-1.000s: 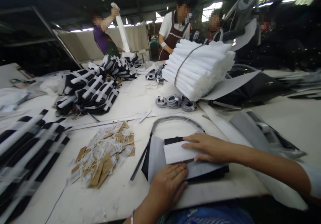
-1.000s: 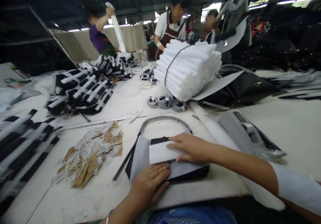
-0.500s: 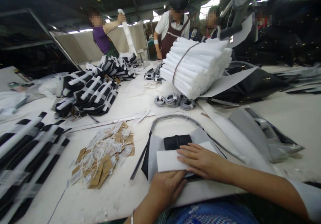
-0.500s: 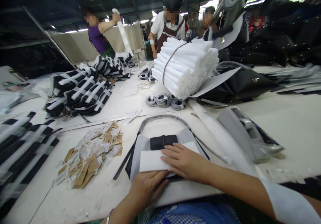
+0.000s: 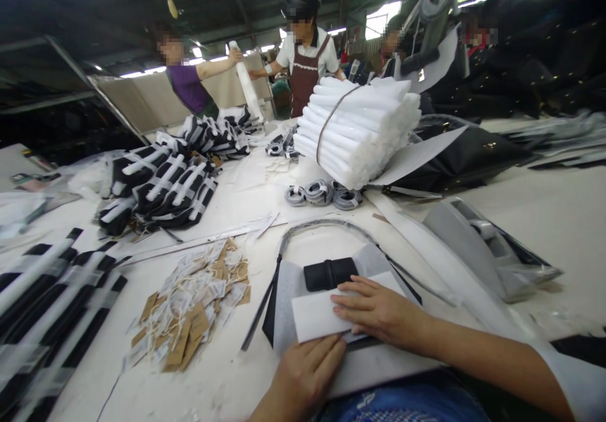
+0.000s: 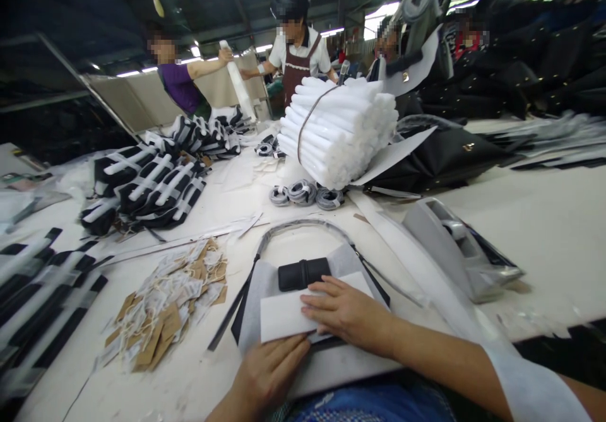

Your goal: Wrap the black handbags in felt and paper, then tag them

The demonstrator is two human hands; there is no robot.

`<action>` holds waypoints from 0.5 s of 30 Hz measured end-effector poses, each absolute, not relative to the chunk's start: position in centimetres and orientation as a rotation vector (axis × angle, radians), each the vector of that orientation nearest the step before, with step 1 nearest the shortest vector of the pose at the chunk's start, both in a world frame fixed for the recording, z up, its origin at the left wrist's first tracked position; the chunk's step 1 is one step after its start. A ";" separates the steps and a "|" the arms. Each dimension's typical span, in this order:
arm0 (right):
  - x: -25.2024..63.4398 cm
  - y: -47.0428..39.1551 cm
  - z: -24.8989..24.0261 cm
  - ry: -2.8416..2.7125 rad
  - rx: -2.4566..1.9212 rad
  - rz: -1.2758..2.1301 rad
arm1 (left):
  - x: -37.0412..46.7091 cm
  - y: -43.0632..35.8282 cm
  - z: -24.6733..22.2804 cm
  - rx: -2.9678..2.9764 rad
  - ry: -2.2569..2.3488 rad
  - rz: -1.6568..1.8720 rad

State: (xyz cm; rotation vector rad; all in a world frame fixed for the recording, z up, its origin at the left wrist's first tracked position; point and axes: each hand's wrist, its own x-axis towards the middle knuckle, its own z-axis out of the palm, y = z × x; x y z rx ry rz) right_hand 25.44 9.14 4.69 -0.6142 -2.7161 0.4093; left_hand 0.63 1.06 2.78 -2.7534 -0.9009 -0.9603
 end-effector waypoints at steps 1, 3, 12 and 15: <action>25.3 9.1 5.0 -2.712 -0.622 0.410 | 0.8 0.9 3.4 -2.705 -0.880 -1.013; 25.1 9.2 5.4 -2.713 -0.627 0.408 | 1.3 0.7 4.6 -2.616 -0.854 -1.090; 24.9 9.7 6.2 -2.521 -0.645 0.743 | 3.3 4.9 0.7 -2.611 -0.951 -0.788; 25.9 12.5 9.7 -2.469 -0.664 0.826 | 3.4 5.8 -2.5 -2.448 -0.878 -0.798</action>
